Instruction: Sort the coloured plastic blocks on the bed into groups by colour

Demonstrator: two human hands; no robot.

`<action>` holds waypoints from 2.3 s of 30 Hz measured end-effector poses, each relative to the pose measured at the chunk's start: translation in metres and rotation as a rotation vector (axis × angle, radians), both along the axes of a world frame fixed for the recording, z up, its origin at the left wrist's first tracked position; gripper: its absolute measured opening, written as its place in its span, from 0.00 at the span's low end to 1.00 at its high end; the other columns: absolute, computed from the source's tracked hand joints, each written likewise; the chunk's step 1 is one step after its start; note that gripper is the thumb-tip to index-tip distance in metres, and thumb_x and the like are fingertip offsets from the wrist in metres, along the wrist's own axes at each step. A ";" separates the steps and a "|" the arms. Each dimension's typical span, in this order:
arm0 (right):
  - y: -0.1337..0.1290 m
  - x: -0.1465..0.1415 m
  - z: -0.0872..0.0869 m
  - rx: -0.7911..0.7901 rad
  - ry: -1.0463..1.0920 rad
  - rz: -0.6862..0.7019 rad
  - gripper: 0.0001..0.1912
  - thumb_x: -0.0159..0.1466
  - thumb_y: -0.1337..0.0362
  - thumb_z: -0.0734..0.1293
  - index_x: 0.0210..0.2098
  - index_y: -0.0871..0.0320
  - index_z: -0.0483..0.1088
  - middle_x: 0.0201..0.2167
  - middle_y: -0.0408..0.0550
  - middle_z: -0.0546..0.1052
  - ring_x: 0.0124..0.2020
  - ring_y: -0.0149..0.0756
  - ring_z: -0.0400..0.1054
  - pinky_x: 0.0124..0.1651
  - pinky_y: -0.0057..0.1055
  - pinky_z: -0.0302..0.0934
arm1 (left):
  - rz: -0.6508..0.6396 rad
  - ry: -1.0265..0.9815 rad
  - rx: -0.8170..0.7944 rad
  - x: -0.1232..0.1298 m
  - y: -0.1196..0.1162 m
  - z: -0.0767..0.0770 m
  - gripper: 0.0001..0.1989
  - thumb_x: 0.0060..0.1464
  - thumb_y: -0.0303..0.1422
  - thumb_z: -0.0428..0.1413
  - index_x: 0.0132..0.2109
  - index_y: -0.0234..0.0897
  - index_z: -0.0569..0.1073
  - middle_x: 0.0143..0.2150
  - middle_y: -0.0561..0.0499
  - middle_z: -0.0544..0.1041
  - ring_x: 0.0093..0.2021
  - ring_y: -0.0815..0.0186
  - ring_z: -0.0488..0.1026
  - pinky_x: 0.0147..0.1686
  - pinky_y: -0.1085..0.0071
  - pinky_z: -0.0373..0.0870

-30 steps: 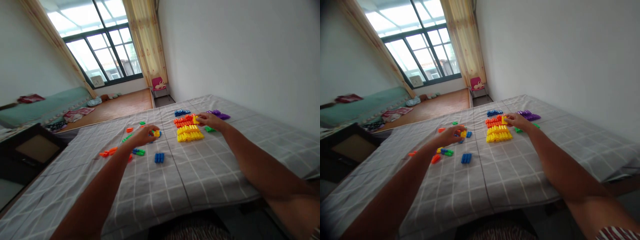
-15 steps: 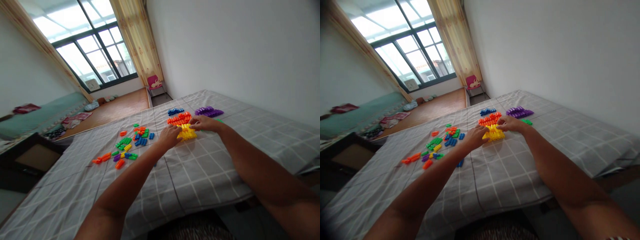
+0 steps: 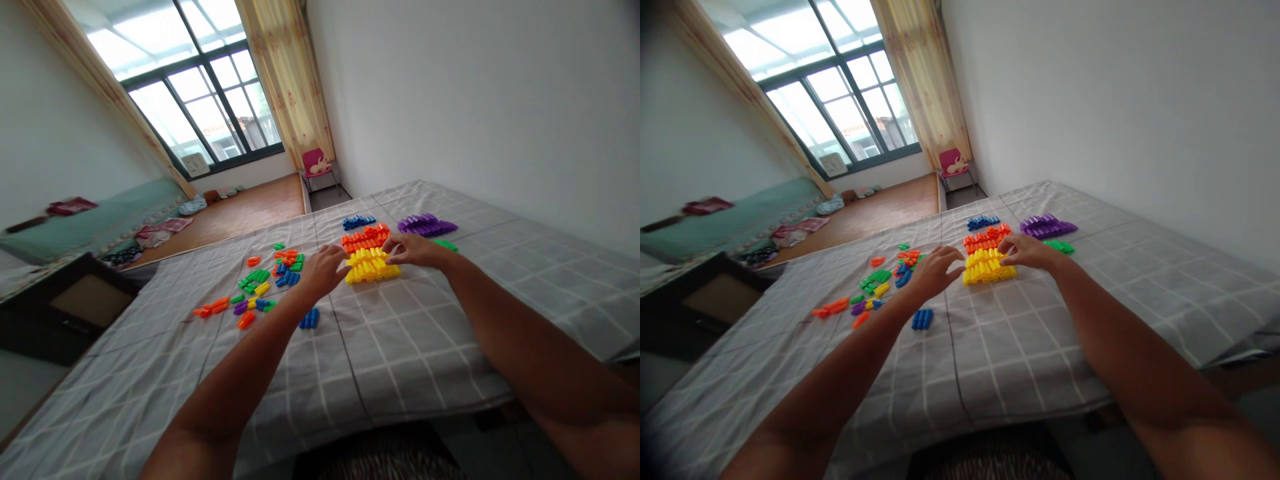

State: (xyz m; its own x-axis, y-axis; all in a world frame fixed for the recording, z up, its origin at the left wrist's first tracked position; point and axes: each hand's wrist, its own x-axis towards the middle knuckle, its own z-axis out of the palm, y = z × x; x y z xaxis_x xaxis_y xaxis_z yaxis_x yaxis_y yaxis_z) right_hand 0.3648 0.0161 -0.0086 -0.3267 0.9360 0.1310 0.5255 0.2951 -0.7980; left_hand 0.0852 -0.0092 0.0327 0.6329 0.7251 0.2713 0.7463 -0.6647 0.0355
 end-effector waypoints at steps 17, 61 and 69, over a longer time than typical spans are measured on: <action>-0.011 -0.108 0.014 0.327 -0.116 0.068 0.17 0.62 0.49 0.63 0.39 0.56 0.71 0.30 0.49 0.77 0.27 0.35 0.67 0.31 0.31 0.63 | 0.468 -0.066 -0.562 -0.280 0.004 -0.027 0.17 0.46 0.45 0.57 0.39 0.39 0.80 0.35 0.53 0.80 0.34 0.66 0.74 0.34 0.76 0.67; 0.046 -0.210 0.018 -0.054 0.256 0.201 0.19 0.52 0.55 0.74 0.37 0.59 0.70 0.32 0.48 0.78 0.32 0.34 0.72 0.37 0.33 0.69 | 0.645 -0.127 -0.116 -0.274 0.028 -0.064 0.18 0.59 0.37 0.50 0.52 0.35 0.74 0.50 0.41 0.77 0.52 0.57 0.72 0.52 0.65 0.65; 0.012 -0.142 0.009 0.069 0.249 0.140 0.16 0.53 0.57 0.72 0.36 0.60 0.71 0.33 0.47 0.78 0.35 0.35 0.73 0.42 0.36 0.68 | 0.772 0.038 -0.306 -0.281 0.067 -0.050 0.22 0.53 0.43 0.54 0.52 0.37 0.74 0.50 0.44 0.78 0.47 0.59 0.75 0.42 0.71 0.69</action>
State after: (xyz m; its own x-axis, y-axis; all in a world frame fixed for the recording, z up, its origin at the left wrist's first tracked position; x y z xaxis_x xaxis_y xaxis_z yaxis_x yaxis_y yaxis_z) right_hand 0.2226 0.0283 0.0005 -0.4018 0.8703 0.2849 0.2662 0.4087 -0.8730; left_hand -0.1958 0.0579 -0.0168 -0.0683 0.9975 -0.0200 0.9928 0.0699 0.0975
